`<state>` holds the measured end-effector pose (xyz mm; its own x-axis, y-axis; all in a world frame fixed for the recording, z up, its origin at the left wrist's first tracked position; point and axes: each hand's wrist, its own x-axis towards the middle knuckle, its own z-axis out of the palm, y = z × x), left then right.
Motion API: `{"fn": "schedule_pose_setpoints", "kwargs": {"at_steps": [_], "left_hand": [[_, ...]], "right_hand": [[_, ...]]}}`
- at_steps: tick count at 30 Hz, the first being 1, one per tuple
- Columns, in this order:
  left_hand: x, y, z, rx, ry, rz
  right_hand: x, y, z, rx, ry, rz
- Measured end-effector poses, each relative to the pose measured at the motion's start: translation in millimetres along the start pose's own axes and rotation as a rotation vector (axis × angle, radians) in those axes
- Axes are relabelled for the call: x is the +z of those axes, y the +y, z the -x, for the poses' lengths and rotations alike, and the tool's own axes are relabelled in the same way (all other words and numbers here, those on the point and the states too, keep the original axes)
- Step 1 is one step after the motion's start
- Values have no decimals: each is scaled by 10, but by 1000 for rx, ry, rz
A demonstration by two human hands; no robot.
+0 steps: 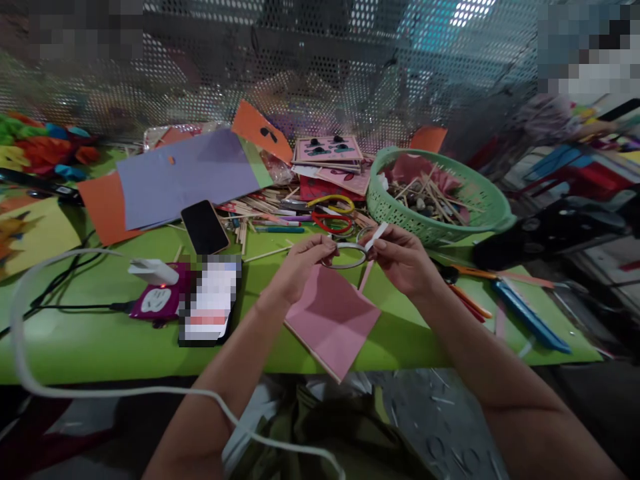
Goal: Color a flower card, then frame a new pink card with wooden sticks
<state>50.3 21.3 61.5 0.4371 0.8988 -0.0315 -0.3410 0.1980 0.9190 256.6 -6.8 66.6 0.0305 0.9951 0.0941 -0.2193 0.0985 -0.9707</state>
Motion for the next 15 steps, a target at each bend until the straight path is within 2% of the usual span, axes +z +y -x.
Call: {"fn": "schedule_pose_setpoints", "kwargs": {"at_steps": [8, 15], "left_hand": [[7, 39, 5, 11, 16, 43], [-1, 38, 7, -5, 12, 48]], "right_hand": [[-17, -5, -24, 40, -46, -66], [-3, -30, -23, 64, -9, -56]]}}
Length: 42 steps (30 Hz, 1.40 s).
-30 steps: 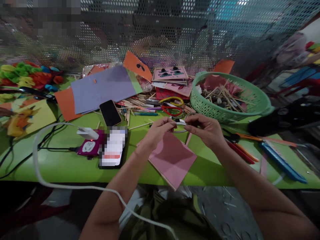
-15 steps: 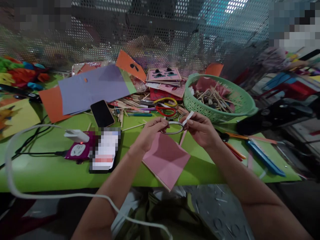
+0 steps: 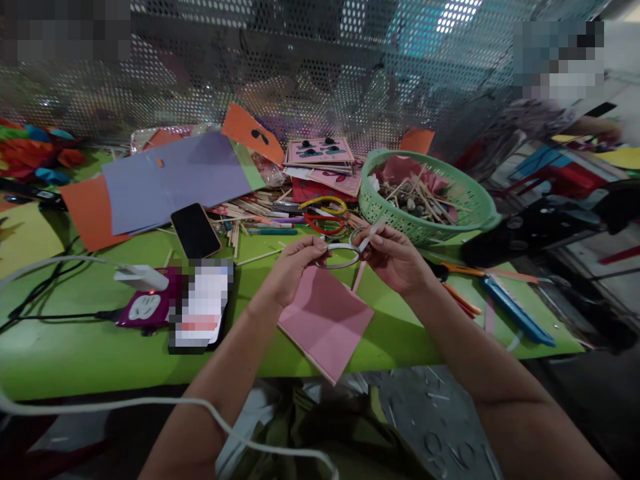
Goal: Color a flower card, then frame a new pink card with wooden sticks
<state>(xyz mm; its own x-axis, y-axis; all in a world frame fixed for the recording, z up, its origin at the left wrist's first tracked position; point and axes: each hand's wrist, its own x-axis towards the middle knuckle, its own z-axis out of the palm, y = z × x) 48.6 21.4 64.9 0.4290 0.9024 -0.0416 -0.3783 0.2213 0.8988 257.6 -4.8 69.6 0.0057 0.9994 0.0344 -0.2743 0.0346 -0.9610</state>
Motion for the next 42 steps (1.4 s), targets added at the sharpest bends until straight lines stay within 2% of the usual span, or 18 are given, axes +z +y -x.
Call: {"fn": "schedule_pose_setpoints", "kwargs": {"at_steps": [6, 13, 26, 42], "left_hand": [[-1, 1, 0, -15, 7, 19], [-26, -27, -8, -32, -23, 10], [-9, -30, 2, 22, -96, -67], [-19, -29, 23, -43, -97, 32]], "right_hand": [[-3, 4, -4, -26, 23, 90], [5, -5, 17, -81, 15, 79], [-27, 81, 40, -252, 13, 399], [4, 67, 0, -148, 24, 285]]}}
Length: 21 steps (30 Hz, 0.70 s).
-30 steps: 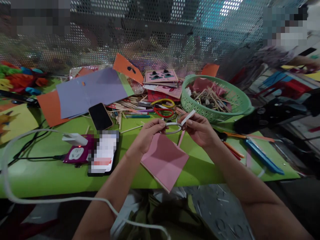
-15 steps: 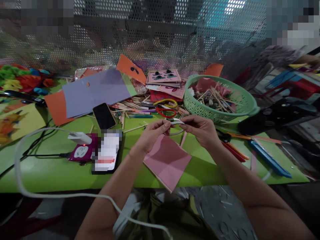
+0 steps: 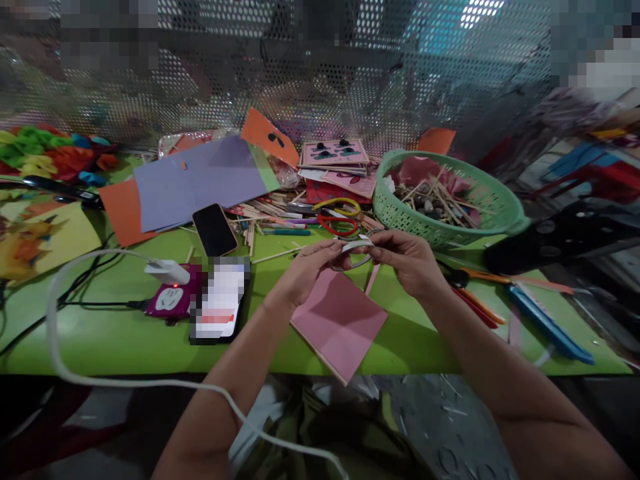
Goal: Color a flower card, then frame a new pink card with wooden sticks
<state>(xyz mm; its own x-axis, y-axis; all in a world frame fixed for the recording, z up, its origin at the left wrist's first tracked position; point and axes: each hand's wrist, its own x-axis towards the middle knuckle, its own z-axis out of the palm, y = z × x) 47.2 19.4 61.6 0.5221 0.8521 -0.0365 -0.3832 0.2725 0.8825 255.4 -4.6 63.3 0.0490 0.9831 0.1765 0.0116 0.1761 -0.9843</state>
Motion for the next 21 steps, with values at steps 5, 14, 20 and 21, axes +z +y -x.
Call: {"fn": "schedule_pose_setpoints", "kwargs": {"at_steps": [5, 14, 20, 21], "left_hand": [[-10, -9, 7, -7, -6, 18], [-16, -10, 13, -15, 32, 62], [-35, -50, 3, 15, 45, 76], [-42, -53, 2, 18, 44, 76]], "right_hand": [[-30, 15, -22, 47, 6, -15], [-46, 72, -53, 57, 14, -64], [-38, 51, -58, 131, 26, -144], [-41, 57, -60, 140, 33, -151]]}}
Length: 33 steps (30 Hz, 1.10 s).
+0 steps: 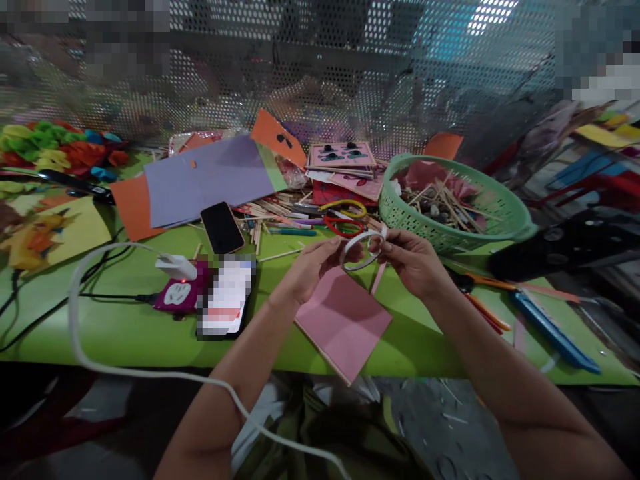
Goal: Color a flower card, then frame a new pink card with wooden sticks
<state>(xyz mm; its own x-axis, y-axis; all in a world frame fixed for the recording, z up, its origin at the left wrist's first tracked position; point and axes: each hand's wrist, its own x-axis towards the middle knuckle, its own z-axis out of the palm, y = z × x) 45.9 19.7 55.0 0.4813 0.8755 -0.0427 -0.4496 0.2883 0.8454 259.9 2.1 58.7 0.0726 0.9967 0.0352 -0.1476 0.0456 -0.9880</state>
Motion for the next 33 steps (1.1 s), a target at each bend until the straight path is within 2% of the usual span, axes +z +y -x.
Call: {"fn": "schedule_pose_setpoints", "kwargs": {"at_steps": [7, 23, 33], "left_hand": [[-50, -7, -8, -36, -3, 28], [-120, 2, -48, -4, 64, -54], [-82, 9, -50, -32, 67, -52]], "right_hand": [[-37, 54, -31, -6, -5, -6], [-28, 5, -4, 23, 64, -26], [-76, -23, 24, -16, -5, 36]]}}
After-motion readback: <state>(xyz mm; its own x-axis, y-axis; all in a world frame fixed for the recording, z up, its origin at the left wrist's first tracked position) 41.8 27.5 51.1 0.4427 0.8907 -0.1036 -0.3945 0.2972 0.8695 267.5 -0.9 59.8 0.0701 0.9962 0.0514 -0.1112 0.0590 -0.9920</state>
